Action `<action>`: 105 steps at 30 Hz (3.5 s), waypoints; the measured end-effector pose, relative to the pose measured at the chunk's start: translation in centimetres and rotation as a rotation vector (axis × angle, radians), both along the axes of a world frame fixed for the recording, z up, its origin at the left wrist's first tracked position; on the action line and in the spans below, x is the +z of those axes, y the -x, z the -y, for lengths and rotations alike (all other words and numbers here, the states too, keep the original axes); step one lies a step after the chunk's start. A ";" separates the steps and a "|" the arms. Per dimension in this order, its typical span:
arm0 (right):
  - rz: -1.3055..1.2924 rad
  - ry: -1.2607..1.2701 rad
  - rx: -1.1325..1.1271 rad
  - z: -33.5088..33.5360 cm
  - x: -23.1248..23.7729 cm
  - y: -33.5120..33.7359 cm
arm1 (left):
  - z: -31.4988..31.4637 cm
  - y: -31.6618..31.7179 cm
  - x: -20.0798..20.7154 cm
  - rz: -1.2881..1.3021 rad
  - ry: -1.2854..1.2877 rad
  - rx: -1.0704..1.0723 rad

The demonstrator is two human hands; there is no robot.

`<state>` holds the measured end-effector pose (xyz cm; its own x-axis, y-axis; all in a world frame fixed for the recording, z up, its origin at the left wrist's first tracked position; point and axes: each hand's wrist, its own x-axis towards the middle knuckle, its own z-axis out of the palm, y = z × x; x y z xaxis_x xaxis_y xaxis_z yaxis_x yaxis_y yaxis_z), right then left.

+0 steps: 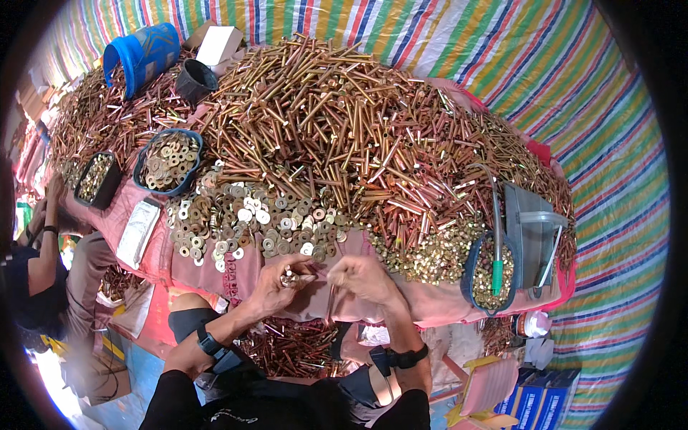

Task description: The person sorts through a pile of metal pins and washers on a table, picking up individual pins and placing them into a container.

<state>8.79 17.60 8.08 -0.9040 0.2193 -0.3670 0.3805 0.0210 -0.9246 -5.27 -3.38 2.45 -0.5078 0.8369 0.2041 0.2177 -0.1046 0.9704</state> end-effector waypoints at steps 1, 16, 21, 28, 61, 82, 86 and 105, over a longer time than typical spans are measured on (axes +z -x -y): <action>0.184 0.042 0.084 -0.4 0.0 0.0 | 0.1 0.1 0.2 -0.050 0.030 0.016; -0.267 -0.923 -0.249 0.5 -4.6 3.0 | 0.7 -0.3 0.4 -0.143 0.094 0.093; -0.120 -0.332 -0.409 0.4 -3.6 2.4 | 0.5 -0.4 0.0 -0.134 -0.087 0.151; -0.306 0.279 -0.344 1.7 -0.4 2.1 | -1.6 -0.5 -0.4 -0.179 -0.132 0.232; 0.104 -1.289 -0.524 -6.2 -1.7 2.5 | -0.8 -1.1 -0.1 0.090 -0.028 0.239; -0.537 0.030 -0.447 1.9 0.9 3.7 | -0.9 -0.8 -0.7 0.152 0.050 0.203; -0.546 -0.109 -0.387 4.2 1.2 3.7 | -0.5 -0.7 -0.4 0.112 0.114 0.210; -0.549 -0.851 -0.169 3.3 2.0 2.5 | -0.7 -1.0 -0.3 -0.006 -0.063 0.234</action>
<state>6.32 14.29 10.03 -0.8337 0.3537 0.4242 -0.0313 0.7366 -0.6756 -4.27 -2.72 2.11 -0.6848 0.6823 0.2560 0.2488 -0.1113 0.9621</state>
